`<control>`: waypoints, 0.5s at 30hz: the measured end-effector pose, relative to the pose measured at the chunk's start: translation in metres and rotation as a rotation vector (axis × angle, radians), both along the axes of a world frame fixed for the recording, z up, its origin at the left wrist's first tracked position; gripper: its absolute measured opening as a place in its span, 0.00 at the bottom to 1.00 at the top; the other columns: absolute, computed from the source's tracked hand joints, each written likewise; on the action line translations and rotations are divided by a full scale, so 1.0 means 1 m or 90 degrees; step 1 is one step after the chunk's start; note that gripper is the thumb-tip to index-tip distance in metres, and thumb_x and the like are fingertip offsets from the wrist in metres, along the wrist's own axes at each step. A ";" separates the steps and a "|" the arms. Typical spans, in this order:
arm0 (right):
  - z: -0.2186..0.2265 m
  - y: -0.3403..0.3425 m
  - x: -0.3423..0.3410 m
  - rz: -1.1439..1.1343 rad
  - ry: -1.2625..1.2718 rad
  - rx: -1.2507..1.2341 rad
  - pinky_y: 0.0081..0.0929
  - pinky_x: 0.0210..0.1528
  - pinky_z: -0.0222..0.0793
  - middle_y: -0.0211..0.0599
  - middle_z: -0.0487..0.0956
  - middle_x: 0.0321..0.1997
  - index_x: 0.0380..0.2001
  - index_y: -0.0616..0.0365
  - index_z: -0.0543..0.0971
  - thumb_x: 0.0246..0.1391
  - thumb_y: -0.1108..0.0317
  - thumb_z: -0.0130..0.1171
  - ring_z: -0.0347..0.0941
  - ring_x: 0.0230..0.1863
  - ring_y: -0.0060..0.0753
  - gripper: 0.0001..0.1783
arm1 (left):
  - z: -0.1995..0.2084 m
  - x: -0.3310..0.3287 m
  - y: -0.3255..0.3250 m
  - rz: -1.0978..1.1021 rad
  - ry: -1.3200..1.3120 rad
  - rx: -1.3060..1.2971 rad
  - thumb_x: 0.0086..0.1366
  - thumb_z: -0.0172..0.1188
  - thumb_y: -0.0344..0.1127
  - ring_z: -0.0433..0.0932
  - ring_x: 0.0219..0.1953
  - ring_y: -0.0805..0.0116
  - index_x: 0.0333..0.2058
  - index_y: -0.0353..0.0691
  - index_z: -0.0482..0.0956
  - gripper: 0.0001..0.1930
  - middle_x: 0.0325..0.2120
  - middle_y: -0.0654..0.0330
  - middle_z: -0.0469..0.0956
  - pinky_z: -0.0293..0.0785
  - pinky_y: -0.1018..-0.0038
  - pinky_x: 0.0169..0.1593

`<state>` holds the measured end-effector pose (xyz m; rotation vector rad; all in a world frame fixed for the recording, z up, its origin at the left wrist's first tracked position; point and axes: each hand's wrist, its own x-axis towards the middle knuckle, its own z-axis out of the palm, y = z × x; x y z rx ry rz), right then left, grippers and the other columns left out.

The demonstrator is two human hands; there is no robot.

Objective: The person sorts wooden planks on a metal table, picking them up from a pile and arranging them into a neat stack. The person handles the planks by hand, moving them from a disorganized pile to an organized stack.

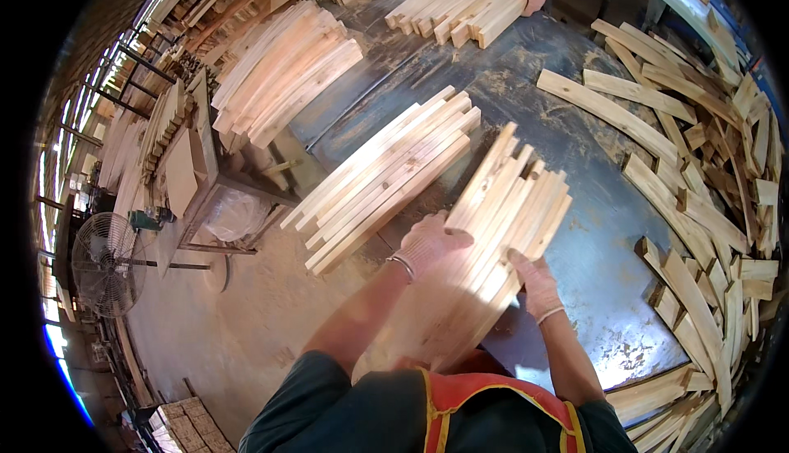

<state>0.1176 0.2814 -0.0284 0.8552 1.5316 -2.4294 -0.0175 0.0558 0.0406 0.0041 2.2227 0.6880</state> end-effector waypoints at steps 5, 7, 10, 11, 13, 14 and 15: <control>0.114 0.029 0.003 -0.040 0.131 0.168 0.35 0.66 0.72 0.42 0.80 0.61 0.69 0.64 0.69 0.58 0.55 0.75 0.76 0.60 0.35 0.43 | 0.076 0.002 0.027 0.003 0.264 0.118 0.52 0.73 0.62 0.73 0.68 0.43 0.75 0.34 0.60 0.59 0.67 0.39 0.69 0.71 0.59 0.70; 0.169 0.036 0.004 -0.120 0.249 0.254 0.34 0.65 0.72 0.40 0.81 0.58 0.67 0.63 0.70 0.58 0.57 0.76 0.77 0.57 0.33 0.40 | 0.136 -0.002 0.038 0.013 0.318 0.227 0.52 0.74 0.60 0.71 0.69 0.42 0.75 0.35 0.59 0.58 0.67 0.38 0.69 0.69 0.57 0.71; 0.221 0.033 0.010 -0.168 0.355 0.426 0.34 0.67 0.70 0.40 0.79 0.60 0.68 0.62 0.69 0.64 0.56 0.69 0.75 0.58 0.34 0.36 | 0.175 -0.008 0.029 -0.020 0.480 0.429 0.52 0.74 0.58 0.66 0.72 0.41 0.76 0.37 0.57 0.59 0.70 0.36 0.65 0.67 0.57 0.73; 0.231 0.032 0.014 -0.162 0.378 0.474 0.34 0.69 0.68 0.41 0.78 0.62 0.69 0.62 0.68 0.66 0.56 0.66 0.74 0.60 0.35 0.36 | 0.174 -0.009 0.021 -0.017 0.524 0.464 0.52 0.75 0.58 0.66 0.72 0.41 0.77 0.38 0.56 0.59 0.70 0.36 0.65 0.66 0.57 0.73; 0.213 0.032 0.025 -0.117 0.333 0.530 0.37 0.71 0.66 0.42 0.75 0.65 0.70 0.62 0.67 0.70 0.60 0.62 0.72 0.64 0.37 0.32 | 0.161 -0.016 0.004 -0.037 0.539 0.542 0.51 0.76 0.56 0.65 0.73 0.43 0.77 0.38 0.56 0.60 0.72 0.39 0.63 0.65 0.58 0.74; 0.189 0.040 0.031 -0.101 0.309 0.561 0.39 0.73 0.64 0.43 0.74 0.67 0.71 0.62 0.66 0.71 0.62 0.60 0.71 0.65 0.38 0.31 | 0.145 -0.015 -0.006 -0.084 0.553 0.506 0.53 0.75 0.56 0.64 0.74 0.43 0.77 0.39 0.55 0.58 0.73 0.41 0.62 0.64 0.58 0.75; 0.149 0.044 0.036 -0.096 0.449 0.168 0.40 0.74 0.62 0.41 0.73 0.69 0.71 0.60 0.66 0.74 0.63 0.56 0.69 0.67 0.39 0.28 | 0.121 -0.015 -0.015 -0.138 0.564 0.478 0.56 0.74 0.55 0.64 0.74 0.43 0.77 0.39 0.55 0.57 0.74 0.42 0.61 0.63 0.58 0.76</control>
